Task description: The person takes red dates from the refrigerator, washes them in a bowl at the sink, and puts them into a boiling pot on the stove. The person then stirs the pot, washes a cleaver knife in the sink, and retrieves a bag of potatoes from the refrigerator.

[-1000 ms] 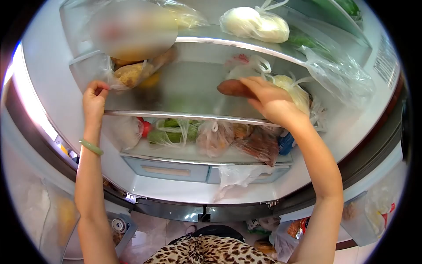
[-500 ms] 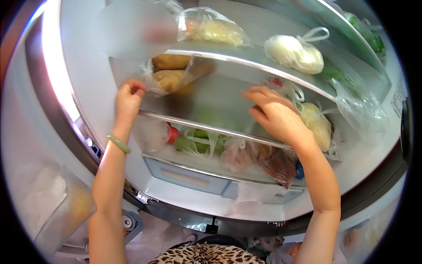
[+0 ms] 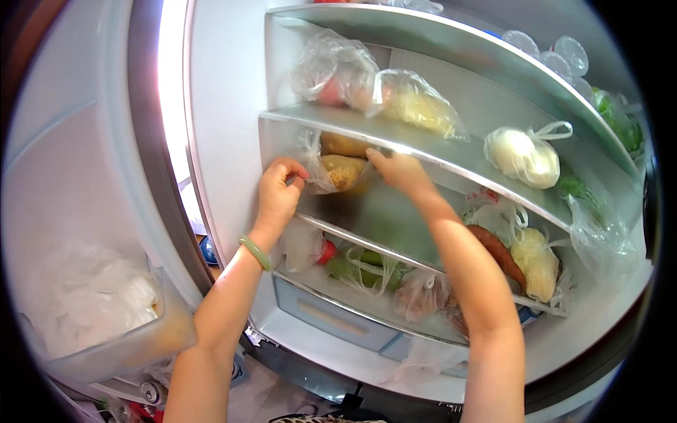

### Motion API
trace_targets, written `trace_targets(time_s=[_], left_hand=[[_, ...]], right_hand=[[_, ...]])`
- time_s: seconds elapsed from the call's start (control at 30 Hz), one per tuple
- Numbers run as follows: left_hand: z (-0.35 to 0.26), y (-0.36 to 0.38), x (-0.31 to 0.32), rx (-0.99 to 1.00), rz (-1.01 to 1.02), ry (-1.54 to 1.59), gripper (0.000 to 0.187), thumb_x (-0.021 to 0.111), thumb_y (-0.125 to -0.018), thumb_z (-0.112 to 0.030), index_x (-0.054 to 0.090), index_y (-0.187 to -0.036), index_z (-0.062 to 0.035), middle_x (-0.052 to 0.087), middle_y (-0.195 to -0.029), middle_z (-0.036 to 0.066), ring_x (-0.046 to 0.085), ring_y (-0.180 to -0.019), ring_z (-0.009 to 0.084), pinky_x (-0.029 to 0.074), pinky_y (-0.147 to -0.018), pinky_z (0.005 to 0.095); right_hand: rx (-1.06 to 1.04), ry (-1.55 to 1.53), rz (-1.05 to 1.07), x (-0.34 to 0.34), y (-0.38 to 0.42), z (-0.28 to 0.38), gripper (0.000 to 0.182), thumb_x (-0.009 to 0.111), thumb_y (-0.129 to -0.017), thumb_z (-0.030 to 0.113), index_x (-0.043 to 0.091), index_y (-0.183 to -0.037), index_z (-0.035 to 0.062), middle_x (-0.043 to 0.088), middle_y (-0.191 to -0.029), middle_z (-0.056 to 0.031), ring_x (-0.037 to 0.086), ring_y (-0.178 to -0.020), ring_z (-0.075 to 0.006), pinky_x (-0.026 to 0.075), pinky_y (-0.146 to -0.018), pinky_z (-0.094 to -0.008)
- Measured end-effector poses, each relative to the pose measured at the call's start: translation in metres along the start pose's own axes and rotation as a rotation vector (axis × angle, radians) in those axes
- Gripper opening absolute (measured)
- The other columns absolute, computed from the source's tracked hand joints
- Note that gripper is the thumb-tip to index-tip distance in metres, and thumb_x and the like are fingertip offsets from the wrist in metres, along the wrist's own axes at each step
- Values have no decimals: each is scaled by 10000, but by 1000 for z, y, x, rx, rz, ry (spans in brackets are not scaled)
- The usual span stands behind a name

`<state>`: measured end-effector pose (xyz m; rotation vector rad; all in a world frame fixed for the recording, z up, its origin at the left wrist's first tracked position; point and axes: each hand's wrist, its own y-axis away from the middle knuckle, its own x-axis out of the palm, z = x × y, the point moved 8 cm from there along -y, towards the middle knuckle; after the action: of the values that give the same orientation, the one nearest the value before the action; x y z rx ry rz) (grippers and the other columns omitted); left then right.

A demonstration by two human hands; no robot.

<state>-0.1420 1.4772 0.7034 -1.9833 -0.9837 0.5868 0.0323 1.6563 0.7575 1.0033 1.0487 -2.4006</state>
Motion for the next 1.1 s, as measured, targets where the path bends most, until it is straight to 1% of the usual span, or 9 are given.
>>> trace_targets(time_s=[0.2,0.33,0.43,0.53,0.63,0.73,0.83,1.03,1.1], left_hand=[[-21,-3,4,24,-36,37,120,517,-816,82,575,-863,-13,548,-885,37,523,-777,114,442,-703,242],[-59,-6,12,74,-8,53,114,503,-814,87,559,-834,-10,521,-854,50,495,-754,129,419,-688,253],[-82,-1,16,120,30,23,125,497,-795,100,562,-811,-5,516,-851,65,500,-761,149,417,-691,262],[-105,13,14,179,12,36,155,515,-756,131,575,-784,-9,538,-865,75,527,-785,178,430,-713,270],[-132,33,6,249,-26,-6,170,549,-730,146,589,-772,-14,557,-863,82,545,-789,192,448,-711,279],[-161,50,0,303,-36,-36,176,586,-709,148,601,-762,-19,567,-854,87,555,-782,202,460,-696,288],[-194,63,1,398,-10,-31,181,637,-696,128,630,-774,-36,565,-848,80,554,-789,204,460,-685,277],[-220,78,15,391,89,91,198,682,-688,116,653,-791,-51,562,-871,64,551,-804,196,454,-703,269],[-226,81,11,445,36,41,225,654,-722,123,658,-884,-33,589,-896,80,559,-814,216,468,-713,296]], right_hand=[[-4,111,-205,25,-28,-24,268,563,-794,236,649,-875,-5,653,-730,-159,625,-581,-259,498,-613,-385],[45,-37,-85,8,-8,-24,243,561,-779,251,648,-724,31,628,-650,-122,596,-544,-208,481,-582,-351],[-57,-36,-65,0,0,-18,232,566,-790,221,630,-666,35,592,-585,-92,553,-512,-163,451,-542,-322],[188,-343,-25,-1,15,-40,160,561,-806,158,632,-778,17,567,-588,-58,511,-502,-138,418,-515,-299],[146,-548,7,-24,55,-18,210,536,-793,88,658,-922,-26,589,-661,-73,532,-554,-147,421,-542,-284],[74,-727,-42,-50,98,12,456,516,-824,54,502,-1264,-67,576,-701,-41,508,-576,-100,386,-524,-236],[55,-932,-12,-59,122,11,625,524,-834,53,331,-1422,-31,556,-713,-19,490,-587,-88,375,-520,-222],[113,-1084,-157,-77,159,3,523,529,-855,59,428,-1360,-30,547,-727,11,464,-592,-37,345,-515,-176],[69,-1104,-195,-81,165,9,458,506,-869,68,478,-1317,-24,529,-714,29,441,-585,-20,322,-505,-164]])
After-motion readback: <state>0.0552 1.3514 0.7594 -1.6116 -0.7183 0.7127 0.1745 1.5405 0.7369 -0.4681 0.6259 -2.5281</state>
